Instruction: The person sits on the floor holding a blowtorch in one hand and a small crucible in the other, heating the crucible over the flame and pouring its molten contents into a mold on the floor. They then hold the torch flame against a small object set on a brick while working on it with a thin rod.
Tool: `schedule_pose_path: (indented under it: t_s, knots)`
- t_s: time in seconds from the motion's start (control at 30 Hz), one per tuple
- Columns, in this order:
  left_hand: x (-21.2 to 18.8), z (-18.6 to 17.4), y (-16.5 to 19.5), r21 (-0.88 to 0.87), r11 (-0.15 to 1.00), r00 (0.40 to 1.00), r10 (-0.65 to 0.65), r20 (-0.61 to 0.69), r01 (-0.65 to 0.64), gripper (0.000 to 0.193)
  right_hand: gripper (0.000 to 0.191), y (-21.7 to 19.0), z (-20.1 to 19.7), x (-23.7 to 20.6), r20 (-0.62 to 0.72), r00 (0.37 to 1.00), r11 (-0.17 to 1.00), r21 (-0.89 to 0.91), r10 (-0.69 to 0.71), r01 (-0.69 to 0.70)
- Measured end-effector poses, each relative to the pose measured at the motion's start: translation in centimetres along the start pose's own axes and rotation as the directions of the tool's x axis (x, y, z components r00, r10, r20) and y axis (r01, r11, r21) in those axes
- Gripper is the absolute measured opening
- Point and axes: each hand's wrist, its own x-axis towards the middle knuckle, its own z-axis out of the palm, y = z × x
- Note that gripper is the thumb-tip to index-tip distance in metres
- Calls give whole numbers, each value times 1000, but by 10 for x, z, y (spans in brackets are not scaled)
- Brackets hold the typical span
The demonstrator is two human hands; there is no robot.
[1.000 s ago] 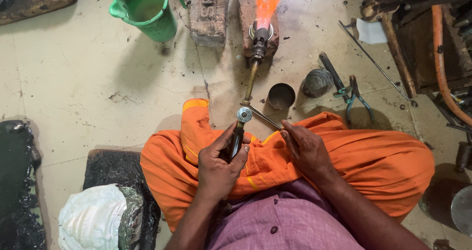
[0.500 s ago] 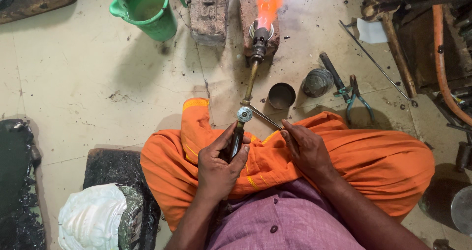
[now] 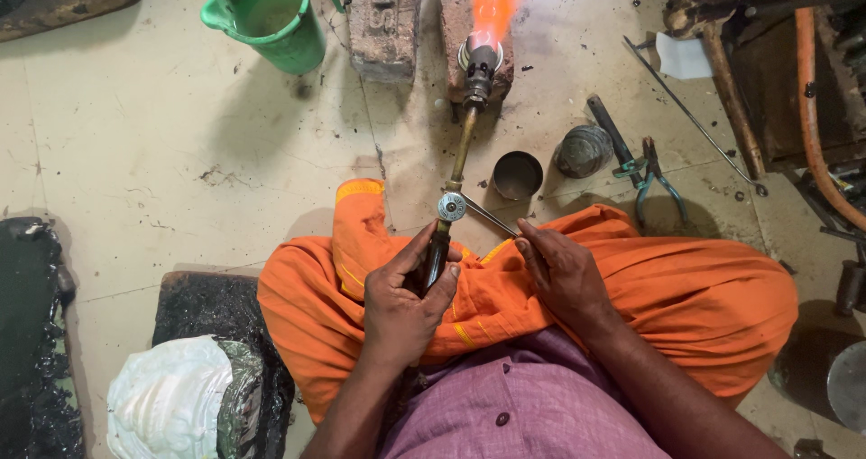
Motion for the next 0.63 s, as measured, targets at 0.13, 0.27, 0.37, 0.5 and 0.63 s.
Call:
schedule_pose_path:
  t_s: [0.13, 0.27, 0.37, 0.5, 0.63]
  knots:
    - [1, -1, 2, 10, 1000, 1000, 6, -3, -6, 54, 33, 0, 0, 0, 1, 1000, 1000, 6, 5, -5]
    - [-1, 0, 6, 29, 999, 1000, -13, -21, 14, 54, 33, 0, 0, 0, -7, 1000, 1000, 9, -13, 13]
    - [-4, 0, 6, -1, 999, 998, -49, -34, 49, 54, 33, 0, 1, -2, -4, 1000, 1000, 9, -15, 15]
    - [-5, -1, 6, 32, 998, 998, -58, -23, 59, 54, 34, -1, 0, 0, 16, 1000, 1000, 4, 12, -12]
    - [-4, -1, -1, 19, 997, 997, -75, -13, 76, 55, 33, 0, 0, 0, 2, 1000, 1000, 6, -9, 9]
